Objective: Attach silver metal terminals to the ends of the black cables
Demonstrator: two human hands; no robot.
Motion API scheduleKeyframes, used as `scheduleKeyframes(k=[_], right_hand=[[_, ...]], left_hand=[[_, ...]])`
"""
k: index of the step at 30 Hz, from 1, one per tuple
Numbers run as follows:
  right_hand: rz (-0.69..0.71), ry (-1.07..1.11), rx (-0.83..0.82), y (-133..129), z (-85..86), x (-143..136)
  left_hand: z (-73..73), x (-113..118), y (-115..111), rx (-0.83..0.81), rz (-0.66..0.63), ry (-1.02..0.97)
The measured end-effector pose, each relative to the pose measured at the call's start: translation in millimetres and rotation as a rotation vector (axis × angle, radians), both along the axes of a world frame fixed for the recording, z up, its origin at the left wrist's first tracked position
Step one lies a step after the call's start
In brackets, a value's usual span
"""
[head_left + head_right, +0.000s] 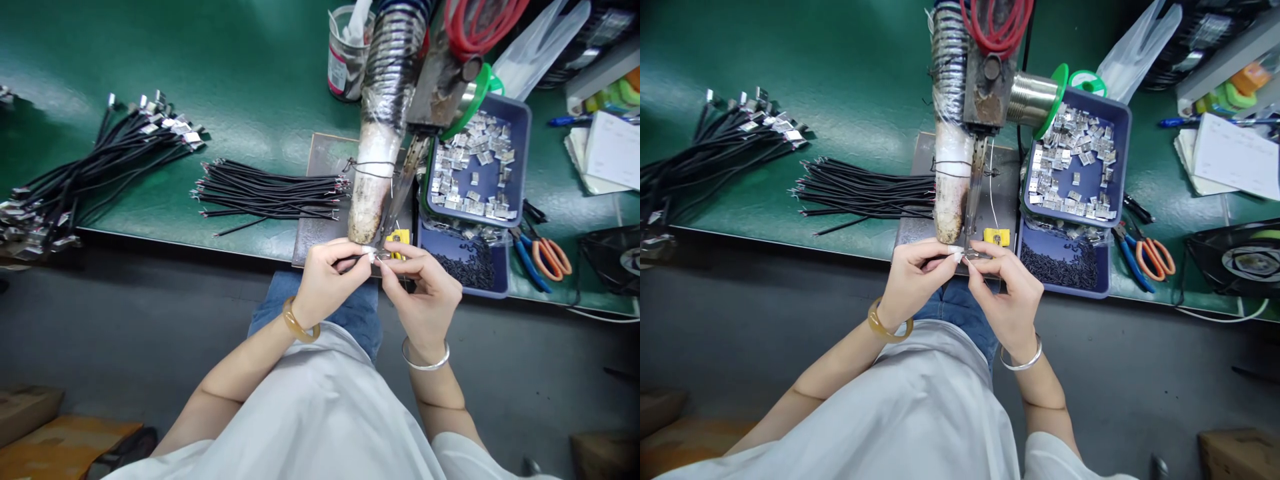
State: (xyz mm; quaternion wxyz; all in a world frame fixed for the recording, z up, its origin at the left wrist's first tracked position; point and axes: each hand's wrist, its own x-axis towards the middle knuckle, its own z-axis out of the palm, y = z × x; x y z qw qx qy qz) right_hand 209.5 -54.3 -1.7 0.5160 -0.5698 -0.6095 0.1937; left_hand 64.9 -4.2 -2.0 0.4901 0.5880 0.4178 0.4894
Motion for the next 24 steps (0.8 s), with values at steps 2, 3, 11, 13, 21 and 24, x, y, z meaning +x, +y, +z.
scheduleKeyframes(k=[2, 3, 11, 13, 21, 24], right_hand=[[0.02, 0.013, -0.005, -1.5, -0.9, 0.4], [0.028, 0.018, -0.014, -2.3, -1.6, 0.8], [0.02, -0.002, -0.023, -5.9, -3.3, 1.9], [0.002, -0.007, -0.005, -6.8, -3.3, 0.7], [-0.01, 0.117, -0.069, -7.4, -3.8, -2.1], [0.005, 0.04, -0.021, -5.0, -2.5, -1.3]], left_hand=[[-1.0, -0.6, -0.7, -0.009, -0.007, -0.001], [-1.9, -0.8, -1.1, -0.02, -0.011, -0.003], [-6.1, -1.4, -4.3, -0.029, -0.026, -0.012], [-5.4, -1.5, -5.0, -0.036, -0.038, -0.005], [-4.0, -4.5, -6.0, -0.069, -0.102, -0.019], [-5.3, -4.4, -4.7, -0.043, -0.099, 0.004]])
